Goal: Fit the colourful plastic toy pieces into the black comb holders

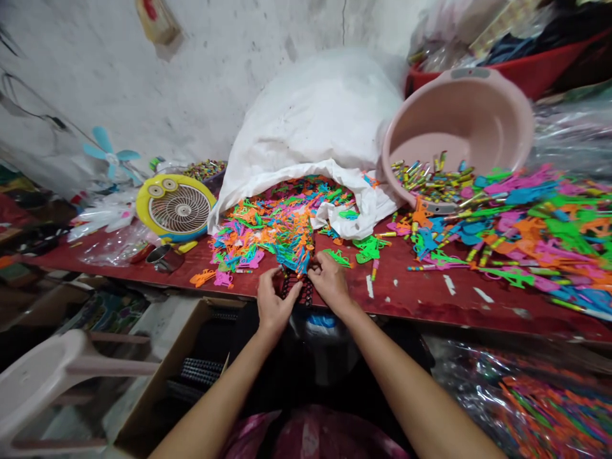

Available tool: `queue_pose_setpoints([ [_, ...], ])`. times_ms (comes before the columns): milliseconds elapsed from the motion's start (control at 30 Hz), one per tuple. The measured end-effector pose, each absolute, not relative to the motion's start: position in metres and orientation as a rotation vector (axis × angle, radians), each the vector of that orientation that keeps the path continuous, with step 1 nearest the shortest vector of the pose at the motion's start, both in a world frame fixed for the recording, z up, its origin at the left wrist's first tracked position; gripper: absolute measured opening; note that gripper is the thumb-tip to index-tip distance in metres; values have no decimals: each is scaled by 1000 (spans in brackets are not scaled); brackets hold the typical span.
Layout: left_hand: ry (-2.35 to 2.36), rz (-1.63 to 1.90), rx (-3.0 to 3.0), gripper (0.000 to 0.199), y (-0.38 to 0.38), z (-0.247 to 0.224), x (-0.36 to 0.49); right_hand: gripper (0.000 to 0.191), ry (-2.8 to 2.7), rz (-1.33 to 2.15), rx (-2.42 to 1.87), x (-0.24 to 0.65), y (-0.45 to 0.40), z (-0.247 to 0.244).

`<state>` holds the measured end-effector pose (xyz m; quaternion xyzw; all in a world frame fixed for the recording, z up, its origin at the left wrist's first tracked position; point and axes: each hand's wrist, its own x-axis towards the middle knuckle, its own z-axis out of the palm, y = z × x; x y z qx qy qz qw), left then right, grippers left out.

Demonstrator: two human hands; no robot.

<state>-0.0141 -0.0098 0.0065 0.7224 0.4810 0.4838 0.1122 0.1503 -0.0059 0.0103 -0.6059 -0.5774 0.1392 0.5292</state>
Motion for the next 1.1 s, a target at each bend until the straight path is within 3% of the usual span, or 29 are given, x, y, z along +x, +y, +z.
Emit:
queue_pose_setpoints([
  [333, 1392, 1084, 2293, 8, 12, 7, -18, 2, -1387, 449, -1390, 149, -7, 11],
  [567, 1205, 1378, 1766, 23, 16, -11, -28, 7, -1392, 473, -1409, 152, -7, 10],
  [833, 1128, 1197, 2006, 7, 54, 2, -46, 8, -1413, 477, -1418, 153, -6, 5],
  [1100, 979, 1126, 1747, 21, 66, -8, -52, 10, -1377, 519, -1356, 153, -5, 0],
])
